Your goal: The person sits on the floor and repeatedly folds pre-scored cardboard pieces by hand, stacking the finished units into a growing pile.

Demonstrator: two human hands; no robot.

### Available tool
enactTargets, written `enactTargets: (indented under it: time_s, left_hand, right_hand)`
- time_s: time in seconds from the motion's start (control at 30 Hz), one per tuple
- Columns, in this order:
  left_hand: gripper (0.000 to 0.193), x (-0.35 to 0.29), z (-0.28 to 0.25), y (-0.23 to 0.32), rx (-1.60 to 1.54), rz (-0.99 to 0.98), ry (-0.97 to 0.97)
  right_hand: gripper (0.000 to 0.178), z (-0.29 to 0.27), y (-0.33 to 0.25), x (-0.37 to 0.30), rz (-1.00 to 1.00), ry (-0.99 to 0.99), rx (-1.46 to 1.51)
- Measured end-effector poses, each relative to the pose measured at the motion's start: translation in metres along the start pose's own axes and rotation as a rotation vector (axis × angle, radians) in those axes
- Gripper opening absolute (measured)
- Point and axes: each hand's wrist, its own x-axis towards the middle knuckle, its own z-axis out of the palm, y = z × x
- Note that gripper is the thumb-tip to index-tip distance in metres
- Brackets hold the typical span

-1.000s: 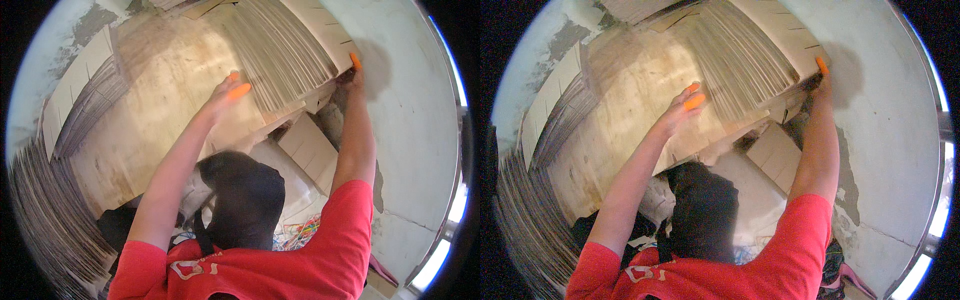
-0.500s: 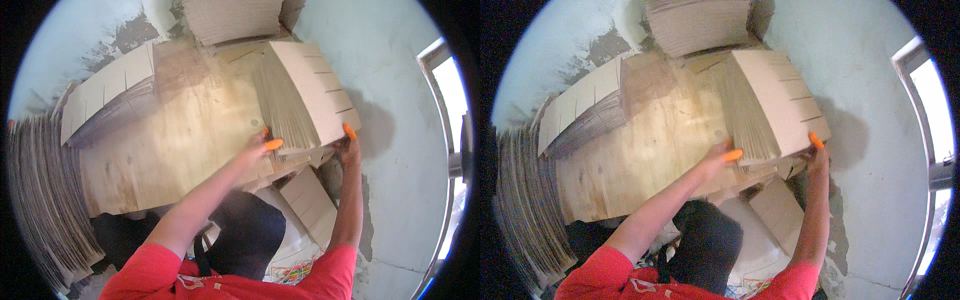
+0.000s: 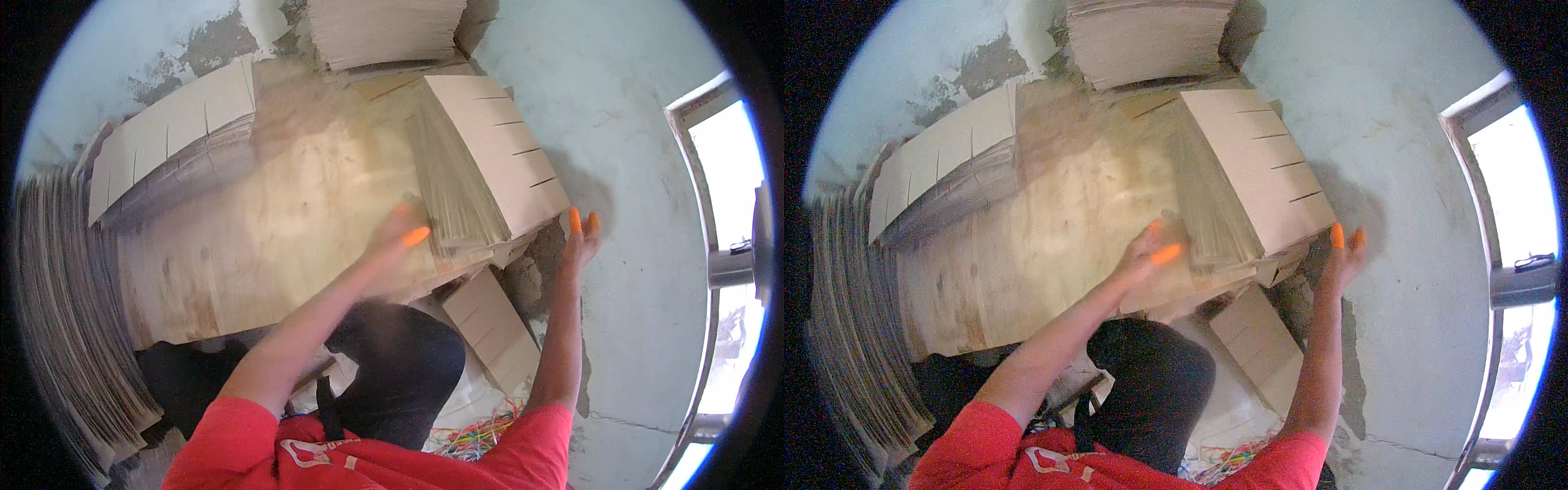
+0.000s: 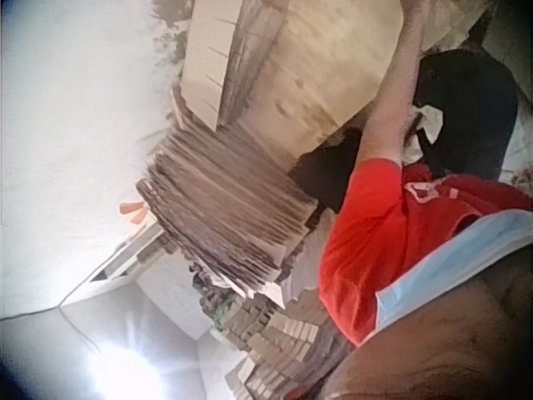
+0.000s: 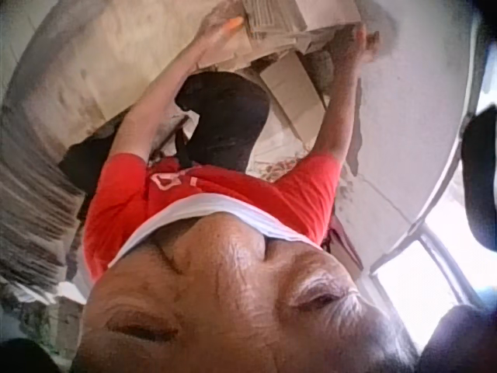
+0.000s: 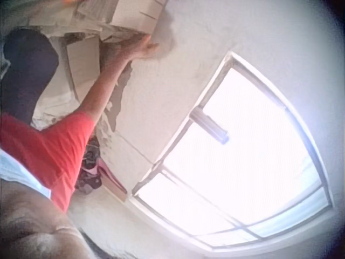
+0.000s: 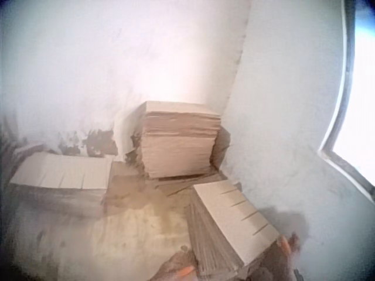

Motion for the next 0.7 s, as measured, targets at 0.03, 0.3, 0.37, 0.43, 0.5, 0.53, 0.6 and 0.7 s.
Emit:
enactTargets:
  time_s: [0.03, 0.3, 0.37, 0.43, 0.5, 0.53, 0.6, 0.7]
  left_hand:
    - [0.079, -0.008, -0.01, 0.003, -0.011, -0.031, -0.029]
    - [0.065, -0.102, -0.099, -0.005, 0.121, -0.03, -0.014]
    - [0.06, -0.125, -0.118, 0.001, 0.12, -0.026, -0.003]
    - [0.056, -0.142, -0.139, 0.004, 0.162, -0.026, 0.013]
    - [0.053, -0.16, -0.164, 0.003, 0.251, -0.041, 0.049]
    - [0.051, -0.166, -0.176, 0.0, 0.286, 0.011, 0.071]
    - [0.047, -0.172, -0.196, -0.005, 0.358, 0.116, 0.104]
    - [0.042, -0.161, -0.24, 0.007, 0.435, 0.046, 0.181]
  right_hand:
    - [0.048, 0.011, -0.02, -0.007, -0.305, 0.098, -0.206]
    - [0.052, 0.112, -0.138, -0.068, -0.524, -0.515, -1.08]
    - [0.046, 0.125, -0.117, -0.064, -0.475, -0.669, -1.204]
    - [0.04, 0.143, -0.101, -0.063, -0.603, -0.746, -1.335]
    - [0.032, 0.147, -0.118, -0.075, -0.784, -0.789, -1.307]
    - [0.028, 0.147, -0.131, -0.084, -0.884, -0.803, -1.287]
    - [0.022, 0.129, -0.113, -0.066, -1.028, -0.566, -0.781]
    - [0.025, 0.111, -0.165, -0.046, -0.489, -0.767, -0.626]
